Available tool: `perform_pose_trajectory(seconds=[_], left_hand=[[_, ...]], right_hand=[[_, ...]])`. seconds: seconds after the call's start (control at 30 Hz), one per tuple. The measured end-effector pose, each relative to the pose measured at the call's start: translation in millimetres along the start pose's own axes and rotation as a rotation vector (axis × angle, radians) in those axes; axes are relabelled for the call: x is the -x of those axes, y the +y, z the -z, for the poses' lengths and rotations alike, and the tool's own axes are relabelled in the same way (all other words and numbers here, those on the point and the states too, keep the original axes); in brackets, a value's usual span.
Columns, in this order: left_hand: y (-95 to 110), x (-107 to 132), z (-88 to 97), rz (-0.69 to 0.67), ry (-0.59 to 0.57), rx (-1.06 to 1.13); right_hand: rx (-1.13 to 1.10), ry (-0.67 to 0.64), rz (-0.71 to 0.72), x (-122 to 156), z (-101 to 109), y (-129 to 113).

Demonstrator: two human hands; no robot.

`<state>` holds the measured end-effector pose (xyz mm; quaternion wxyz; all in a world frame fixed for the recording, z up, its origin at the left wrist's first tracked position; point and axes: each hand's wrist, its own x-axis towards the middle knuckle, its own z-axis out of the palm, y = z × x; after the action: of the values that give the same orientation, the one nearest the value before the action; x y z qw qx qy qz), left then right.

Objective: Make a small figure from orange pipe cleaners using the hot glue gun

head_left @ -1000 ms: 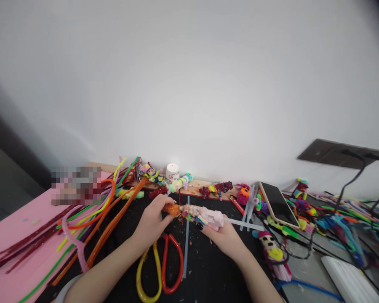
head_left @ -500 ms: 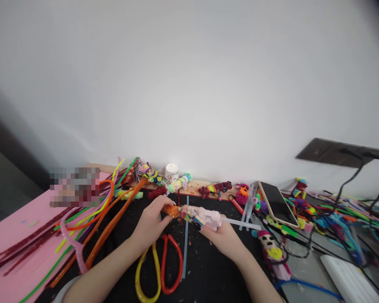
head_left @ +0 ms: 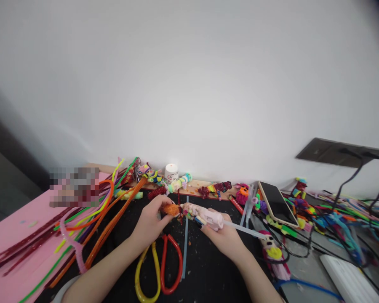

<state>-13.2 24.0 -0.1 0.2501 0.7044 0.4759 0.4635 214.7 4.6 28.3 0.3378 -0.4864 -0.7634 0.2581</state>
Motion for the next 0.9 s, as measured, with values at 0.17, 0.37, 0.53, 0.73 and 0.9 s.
perform_pose_trajectory(seconds=[0.17, 0.37, 0.53, 0.73, 0.9], left_hand=[[-1.0, 0.4, -0.4, -0.009, -0.021, -0.019], [-1.3, 0.8, -0.7, -0.048, -0.035, -0.029], [-0.6, 1.2, -0.6, -0.050, -0.028, -0.037], [2.4, 0.5, 0.2, 0.034, -0.023, -0.035], [4.1, -1.9, 1.5, 0.168, -0.016, 0.021]], right_hand=[[-0.050, 0.017, 0.043, 1.2, -3.7, 1.2], [-0.083, -0.059, -0.022, 0.5, -4.4, 2.5], [-0.134, -0.098, -0.056, -0.4, -3.2, 1.0], [-0.086, -0.059, -0.076, -1.2, -2.3, 5.3], [-0.047, 0.049, -0.119, -4.1, -1.5, 16.7]])
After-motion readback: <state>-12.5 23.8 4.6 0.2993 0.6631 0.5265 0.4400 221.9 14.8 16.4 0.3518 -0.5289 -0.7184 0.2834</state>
